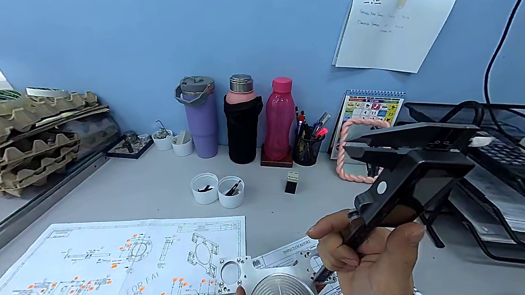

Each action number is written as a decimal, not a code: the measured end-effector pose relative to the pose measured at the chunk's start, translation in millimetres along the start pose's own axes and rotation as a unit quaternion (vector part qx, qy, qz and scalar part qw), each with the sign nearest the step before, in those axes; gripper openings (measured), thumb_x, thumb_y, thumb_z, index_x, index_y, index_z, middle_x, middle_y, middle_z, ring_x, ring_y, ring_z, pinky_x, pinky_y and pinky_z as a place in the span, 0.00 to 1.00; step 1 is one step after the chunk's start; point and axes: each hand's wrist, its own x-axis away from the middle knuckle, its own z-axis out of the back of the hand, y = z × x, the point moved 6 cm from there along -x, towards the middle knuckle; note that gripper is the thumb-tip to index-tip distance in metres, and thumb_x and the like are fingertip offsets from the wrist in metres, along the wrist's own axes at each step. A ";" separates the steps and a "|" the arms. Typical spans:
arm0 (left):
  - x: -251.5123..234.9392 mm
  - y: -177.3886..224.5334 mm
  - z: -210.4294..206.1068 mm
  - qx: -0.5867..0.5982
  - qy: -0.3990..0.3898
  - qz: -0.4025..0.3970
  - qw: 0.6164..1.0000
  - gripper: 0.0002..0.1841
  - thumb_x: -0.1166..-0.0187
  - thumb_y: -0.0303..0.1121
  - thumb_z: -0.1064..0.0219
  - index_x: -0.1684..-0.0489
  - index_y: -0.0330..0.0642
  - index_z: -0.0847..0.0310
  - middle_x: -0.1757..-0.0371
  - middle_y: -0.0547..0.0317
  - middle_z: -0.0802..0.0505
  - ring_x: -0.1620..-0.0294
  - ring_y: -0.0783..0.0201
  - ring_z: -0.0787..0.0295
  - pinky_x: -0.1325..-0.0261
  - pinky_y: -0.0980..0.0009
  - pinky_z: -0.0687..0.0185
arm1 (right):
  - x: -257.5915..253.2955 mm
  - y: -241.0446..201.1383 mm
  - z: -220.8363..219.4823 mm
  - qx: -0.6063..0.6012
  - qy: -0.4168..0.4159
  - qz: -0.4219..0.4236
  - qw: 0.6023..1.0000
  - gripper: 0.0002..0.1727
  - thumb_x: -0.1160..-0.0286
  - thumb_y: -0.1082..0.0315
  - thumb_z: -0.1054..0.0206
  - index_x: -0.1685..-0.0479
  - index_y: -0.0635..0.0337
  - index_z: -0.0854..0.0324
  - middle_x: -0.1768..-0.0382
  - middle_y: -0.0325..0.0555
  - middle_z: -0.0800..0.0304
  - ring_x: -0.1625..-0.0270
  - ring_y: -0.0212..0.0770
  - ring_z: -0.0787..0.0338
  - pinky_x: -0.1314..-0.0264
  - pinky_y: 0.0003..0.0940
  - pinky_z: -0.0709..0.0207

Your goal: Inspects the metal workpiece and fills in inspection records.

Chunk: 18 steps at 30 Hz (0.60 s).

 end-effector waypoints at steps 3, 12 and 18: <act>0.5 0.0 -1.4 0.020 -0.007 0.010 1.000 0.28 0.10 0.57 0.54 0.52 0.49 0.10 0.51 0.55 0.03 0.45 0.63 0.05 0.39 0.59 0.09 | 2.2 -1.0 0.3 -0.017 0.006 0.002 1.000 0.37 0.23 0.26 0.53 0.60 0.49 0.13 0.79 0.21 0.17 0.81 0.09 0.31 0.80 0.08 0.41; 1.4 0.6 -2.7 0.025 -0.009 0.009 1.000 0.28 0.10 0.57 0.54 0.52 0.50 0.10 0.51 0.55 0.03 0.45 0.63 0.05 0.39 0.59 0.09 | 8.6 10.0 2.1 -0.002 -0.009 -0.017 1.000 0.40 0.23 0.25 0.57 0.59 0.51 0.12 0.83 0.17 0.27 0.82 0.08 0.35 0.80 0.07 0.44; 0.4 1.0 -2.6 0.024 -0.007 0.008 1.000 0.27 0.10 0.57 0.54 0.53 0.50 0.10 0.52 0.55 0.03 0.46 0.63 0.04 0.41 0.60 0.08 | 12.7 15.9 3.1 0.001 -0.008 -0.029 1.000 0.42 0.22 0.26 0.57 0.60 0.54 0.12 0.85 0.16 0.30 0.83 0.09 0.36 0.80 0.07 0.44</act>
